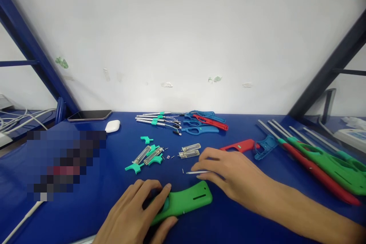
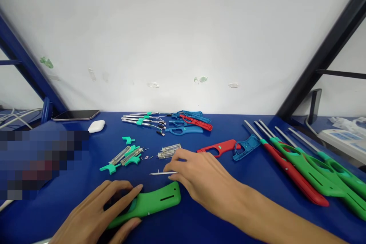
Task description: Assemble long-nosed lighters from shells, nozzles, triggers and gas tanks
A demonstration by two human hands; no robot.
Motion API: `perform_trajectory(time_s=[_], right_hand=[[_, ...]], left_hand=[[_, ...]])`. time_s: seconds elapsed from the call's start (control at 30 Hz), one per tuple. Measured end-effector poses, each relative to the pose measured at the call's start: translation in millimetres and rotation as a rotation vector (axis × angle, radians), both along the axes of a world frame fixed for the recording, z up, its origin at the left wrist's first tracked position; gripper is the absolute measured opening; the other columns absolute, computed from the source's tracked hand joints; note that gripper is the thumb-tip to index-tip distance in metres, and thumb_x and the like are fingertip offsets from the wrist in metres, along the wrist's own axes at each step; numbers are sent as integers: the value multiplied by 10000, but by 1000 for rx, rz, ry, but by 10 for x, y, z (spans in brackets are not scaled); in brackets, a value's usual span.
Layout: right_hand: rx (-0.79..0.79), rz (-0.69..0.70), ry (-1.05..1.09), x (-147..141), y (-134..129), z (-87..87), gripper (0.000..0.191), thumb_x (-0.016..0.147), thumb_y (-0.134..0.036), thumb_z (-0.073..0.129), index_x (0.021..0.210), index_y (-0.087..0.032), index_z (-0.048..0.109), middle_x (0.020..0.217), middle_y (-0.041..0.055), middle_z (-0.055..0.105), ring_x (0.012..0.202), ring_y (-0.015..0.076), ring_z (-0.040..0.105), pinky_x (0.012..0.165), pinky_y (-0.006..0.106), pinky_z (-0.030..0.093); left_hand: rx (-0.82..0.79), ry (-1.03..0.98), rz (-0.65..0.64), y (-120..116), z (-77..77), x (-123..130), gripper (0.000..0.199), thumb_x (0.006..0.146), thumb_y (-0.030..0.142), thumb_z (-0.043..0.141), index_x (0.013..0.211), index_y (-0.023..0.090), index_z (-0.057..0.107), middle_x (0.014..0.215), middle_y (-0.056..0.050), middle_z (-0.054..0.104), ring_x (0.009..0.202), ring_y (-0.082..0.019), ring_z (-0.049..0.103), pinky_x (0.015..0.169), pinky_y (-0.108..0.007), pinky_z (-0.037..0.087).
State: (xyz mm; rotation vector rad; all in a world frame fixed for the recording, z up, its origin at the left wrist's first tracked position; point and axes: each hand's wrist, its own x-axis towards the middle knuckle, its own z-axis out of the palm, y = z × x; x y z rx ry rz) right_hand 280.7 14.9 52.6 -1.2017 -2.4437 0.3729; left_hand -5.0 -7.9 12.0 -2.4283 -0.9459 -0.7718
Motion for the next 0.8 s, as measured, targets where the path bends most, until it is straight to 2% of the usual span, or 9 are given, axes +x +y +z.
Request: perform_trajectory(time_s=[0.2,0.3,0.47,0.67,0.8], right_hand=[[-60,79,75,-151,308,-115,167,999,-359,701,1133,-277,754,1089,13,743,1047,199,683,901,285,495],[-109,77,127,-215,360,-170,87,990,-335,715,1001,-261,759,998,-7,736,991,183,672,857,273,478],[-185,44,202,-250,385,-174,137,980,-257,713,846,-231,720,895,-11,693,900,170,638,821,274,438],[-321,-103,358,-67,307,2,152,991,-320,666,887,-213,697,817,-18,699,713,135,593,636,253,409],[-397,-156,424,112,204,80,269,1000,-457,640,1103,-226,733,927,10,748,813,164,644,706,274,463]], left_hand=[[-79,21,-18,1,-27,-29,396,1094,487,447,1281,234,688,1047,-51,765,878,-218,782,739,-341,693],[-137,21,-5,-8,-25,-25,371,1076,479,499,1306,250,679,1071,-41,755,881,-208,766,765,-333,685],[-110,-22,-11,-10,-3,-15,380,1080,502,478,1278,262,696,1050,-40,762,867,-210,765,747,-319,677],[-113,3,-7,-13,-39,-30,380,1069,501,507,1285,252,696,1070,-45,769,890,-222,777,747,-334,689],[-159,40,28,-26,-71,-54,399,1036,509,576,1348,276,660,1153,-42,758,960,-235,774,817,-367,690]])
